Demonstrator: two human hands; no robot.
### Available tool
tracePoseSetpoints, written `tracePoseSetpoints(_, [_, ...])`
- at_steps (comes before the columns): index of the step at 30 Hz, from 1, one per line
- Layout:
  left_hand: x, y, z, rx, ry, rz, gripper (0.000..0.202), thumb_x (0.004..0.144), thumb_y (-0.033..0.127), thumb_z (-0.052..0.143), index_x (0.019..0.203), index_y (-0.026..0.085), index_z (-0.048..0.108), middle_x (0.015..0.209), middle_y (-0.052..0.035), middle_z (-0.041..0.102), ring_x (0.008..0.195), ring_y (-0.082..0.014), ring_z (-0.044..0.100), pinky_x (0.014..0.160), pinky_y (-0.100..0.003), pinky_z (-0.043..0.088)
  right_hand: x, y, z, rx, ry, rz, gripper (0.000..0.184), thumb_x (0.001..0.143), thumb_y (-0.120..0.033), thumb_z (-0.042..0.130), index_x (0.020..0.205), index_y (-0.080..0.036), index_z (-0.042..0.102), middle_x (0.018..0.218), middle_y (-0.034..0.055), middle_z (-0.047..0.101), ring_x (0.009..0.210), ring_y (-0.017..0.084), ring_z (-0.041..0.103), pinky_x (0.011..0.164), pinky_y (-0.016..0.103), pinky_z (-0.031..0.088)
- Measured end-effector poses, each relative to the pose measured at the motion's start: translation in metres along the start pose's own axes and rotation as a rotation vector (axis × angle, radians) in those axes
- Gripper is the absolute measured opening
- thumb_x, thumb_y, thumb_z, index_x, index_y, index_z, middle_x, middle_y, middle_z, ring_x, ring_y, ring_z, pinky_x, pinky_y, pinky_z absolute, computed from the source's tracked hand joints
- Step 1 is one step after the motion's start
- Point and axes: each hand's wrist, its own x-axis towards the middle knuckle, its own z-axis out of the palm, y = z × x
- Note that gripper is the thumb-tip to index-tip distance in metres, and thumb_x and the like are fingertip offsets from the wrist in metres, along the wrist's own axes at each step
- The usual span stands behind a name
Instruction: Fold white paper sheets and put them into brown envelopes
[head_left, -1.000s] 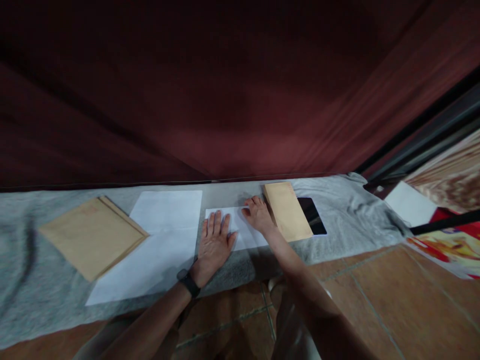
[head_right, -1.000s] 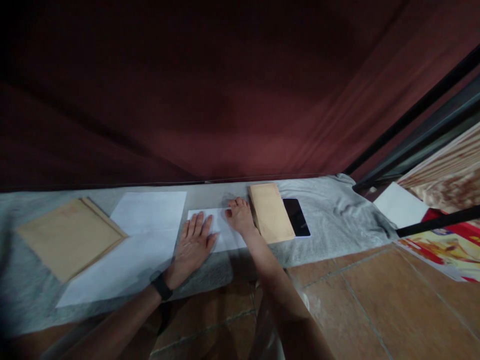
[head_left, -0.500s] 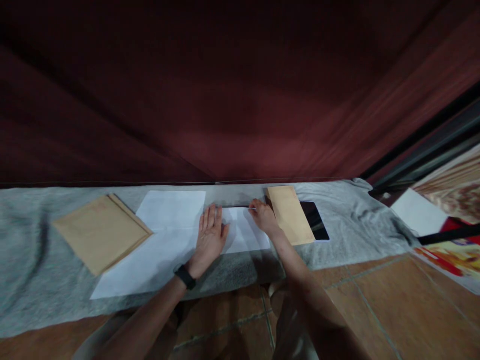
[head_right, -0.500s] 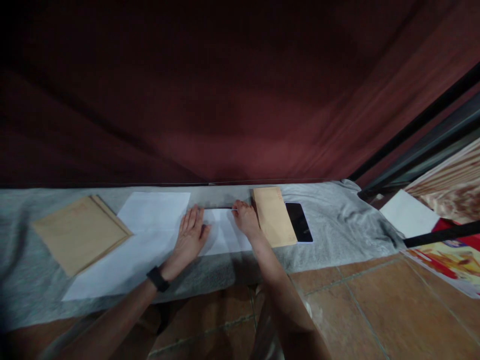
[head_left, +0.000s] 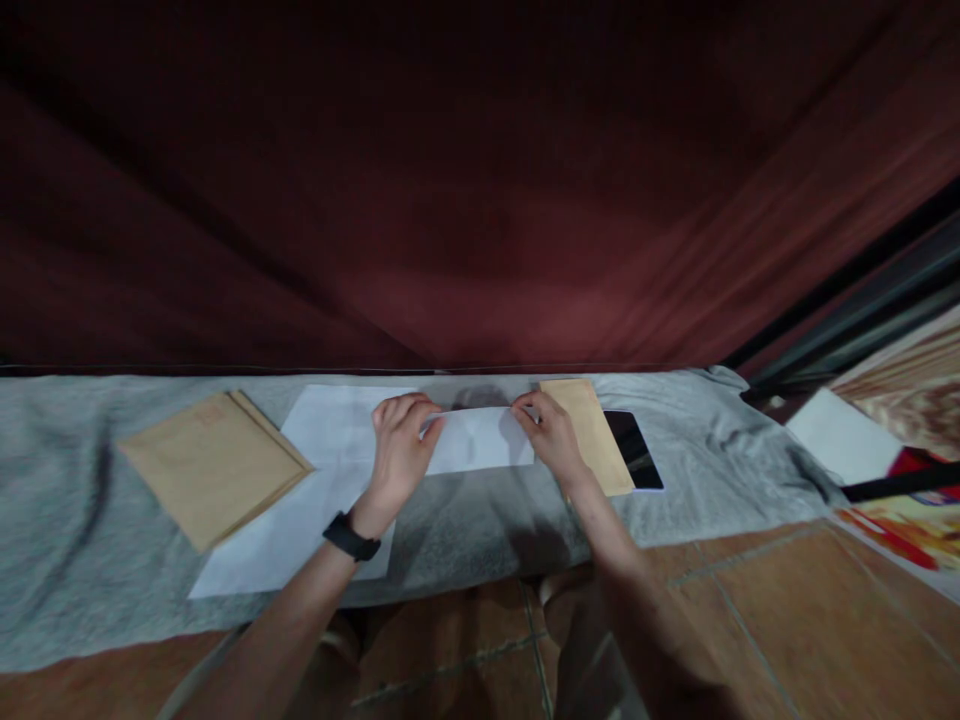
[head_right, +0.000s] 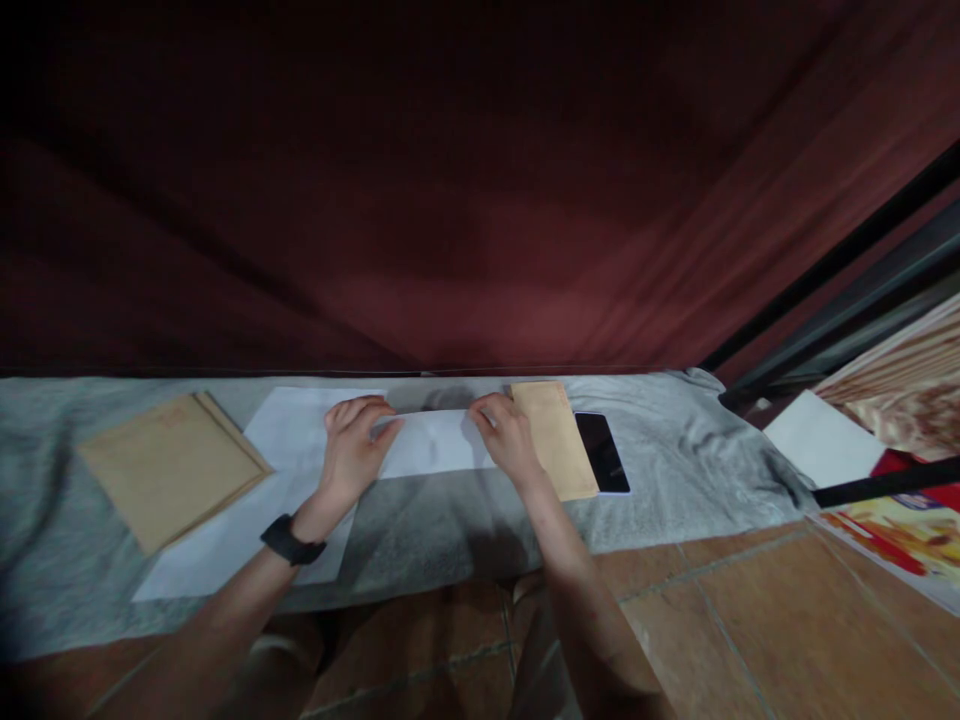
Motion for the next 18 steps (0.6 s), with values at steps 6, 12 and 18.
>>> tracePoseSetpoints(6, [-0.004,0.006,-0.029,-0.025,0.098,0.110,0.013,0.093,0.021,0.057,0.093,0.027,0.069,0.106,-0.0022,0.073,0.116,-0.0230,0.063,0.110,-0.048,0.034,-0.015,-0.024,-0.020,-0.179,0.092,-0.170,0.018,0.103,-0.029,0.050,0.096,-0.025,0.066,0.102,0.0071,0.073,0.104,0.023,0.066,0.095,0.041,0.050])
tracePoseSetpoints(12, [-0.039,-0.006,-0.023,0.016,-0.330,0.173,0.028,0.092,0.014,0.045,0.098,0.026,0.069,0.129,-0.0055,0.067,0.127,-0.0236,0.057,0.119,-0.050,0.033,-0.049,-0.014,-0.018,-0.365,-0.320,-0.168,0.023,0.103,-0.022,0.045,0.103,-0.023,0.068,0.109,0.0086,0.072,0.105,0.023,0.064,0.098,0.041,0.049])
tracePoseSetpoints(18, [-0.074,-0.003,-0.010,0.020,-0.597,0.225,0.038,0.087,0.004,0.040,0.104,0.025,0.066,0.135,-0.0063,0.064,0.126,-0.0219,0.059,0.110,-0.040,0.048,-0.069,-0.011,-0.024,-0.352,-0.571,-0.155,0.015,0.094,-0.017,0.056,0.098,-0.022,0.069,0.097,0.0055,0.072,0.094,0.022,0.066,0.090,0.036,0.050])
